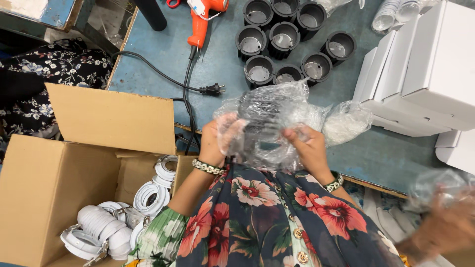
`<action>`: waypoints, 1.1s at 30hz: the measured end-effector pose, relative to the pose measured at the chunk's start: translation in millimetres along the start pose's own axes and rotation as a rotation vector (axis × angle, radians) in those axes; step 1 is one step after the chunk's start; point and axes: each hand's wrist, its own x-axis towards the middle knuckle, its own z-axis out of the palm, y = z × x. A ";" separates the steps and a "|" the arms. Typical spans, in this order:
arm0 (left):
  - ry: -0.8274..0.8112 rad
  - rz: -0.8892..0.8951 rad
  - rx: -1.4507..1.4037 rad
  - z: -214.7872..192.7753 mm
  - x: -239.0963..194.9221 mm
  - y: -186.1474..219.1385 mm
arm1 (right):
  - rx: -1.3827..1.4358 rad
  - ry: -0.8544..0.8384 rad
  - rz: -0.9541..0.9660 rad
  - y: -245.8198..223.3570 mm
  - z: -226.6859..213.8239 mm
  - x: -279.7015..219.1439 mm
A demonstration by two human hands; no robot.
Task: The person packs various lighting components, including black cylindrical housings and white circular fixtures, into boxes and wraps items in bubble wrap by hand.
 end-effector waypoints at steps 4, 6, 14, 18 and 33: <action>-0.041 0.003 -0.201 -13.0 8.0 16.5 | 0.240 0.308 0.036 -10.3 -42.8 8.5; -0.036 -0.005 -0.279 -16.4 11.6 29.2 | 0.484 0.481 0.018 -20.7 -76.5 14.4; 0.219 0.592 1.220 -33.3 77.8 67.9 | 0.575 0.597 -0.238 -59.0 -145.0 -15.4; 0.217 0.745 1.526 -37.2 143.8 59.9 | 0.534 0.609 -0.132 -53.8 -133.7 -19.9; 0.139 0.626 1.588 10.1 245.6 19.5 | 0.450 0.541 0.007 -63.2 -100.9 -30.1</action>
